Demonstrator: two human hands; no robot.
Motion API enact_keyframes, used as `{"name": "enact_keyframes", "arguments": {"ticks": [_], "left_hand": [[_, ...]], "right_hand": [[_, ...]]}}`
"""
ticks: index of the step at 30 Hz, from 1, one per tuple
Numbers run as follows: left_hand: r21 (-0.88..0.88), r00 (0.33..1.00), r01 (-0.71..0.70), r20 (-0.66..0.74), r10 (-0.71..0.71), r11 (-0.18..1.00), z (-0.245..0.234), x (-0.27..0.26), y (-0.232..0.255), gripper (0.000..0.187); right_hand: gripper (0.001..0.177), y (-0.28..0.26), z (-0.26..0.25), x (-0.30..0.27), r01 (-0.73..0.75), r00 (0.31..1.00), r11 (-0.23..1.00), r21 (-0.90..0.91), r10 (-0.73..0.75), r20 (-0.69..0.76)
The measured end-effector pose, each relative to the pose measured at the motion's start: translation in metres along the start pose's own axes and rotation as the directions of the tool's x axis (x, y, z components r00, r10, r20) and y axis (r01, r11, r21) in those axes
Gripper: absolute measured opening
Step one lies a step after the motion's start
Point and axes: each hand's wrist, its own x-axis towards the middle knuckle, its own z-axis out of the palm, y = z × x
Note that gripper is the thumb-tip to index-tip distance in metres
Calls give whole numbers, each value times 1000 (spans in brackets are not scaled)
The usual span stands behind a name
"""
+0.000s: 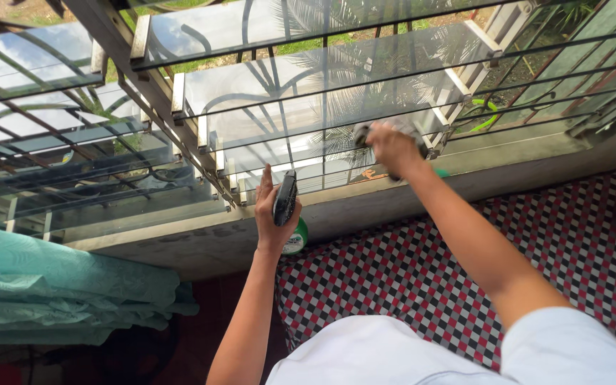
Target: The person sprays a cleaning solution onto a glass window pane and wipes it with a cloth. The person repeatedly sprays and wipes the same area of the window throughout the clip.
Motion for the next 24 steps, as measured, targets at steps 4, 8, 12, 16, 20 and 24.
{"name": "enact_keyframes", "arguments": {"ticks": [4,8,12,16,20,24], "left_hand": [[-9,1000,13,8,-12,1000,3,-2,-1,28],[4,999,-38,-26,39,999,-12,-3,-2,22],[-3,999,-16,-34,16,1000,-26,-1,-1,26],[-34,1000,5,-21,-6,999,-16,4,4,22],[-46,1000,-26,-7,26,999,-2,10,6,26],[-48,1000,-27,14,28,998,4,6,1,22]], "right_hand": [[29,39,-25,-5,189,981,982,20,-188,-48],[35,70,-26,45,-247,965,954,-169,258,49],[42,-23,34,76,-310,946,938,-154,320,46],[35,-131,63,50,-3,1000,1000,-9,3,24],[16,-100,31,6,401,902,912,84,-377,-211],[27,30,-18,12,326,934,933,154,-292,-208]]}}
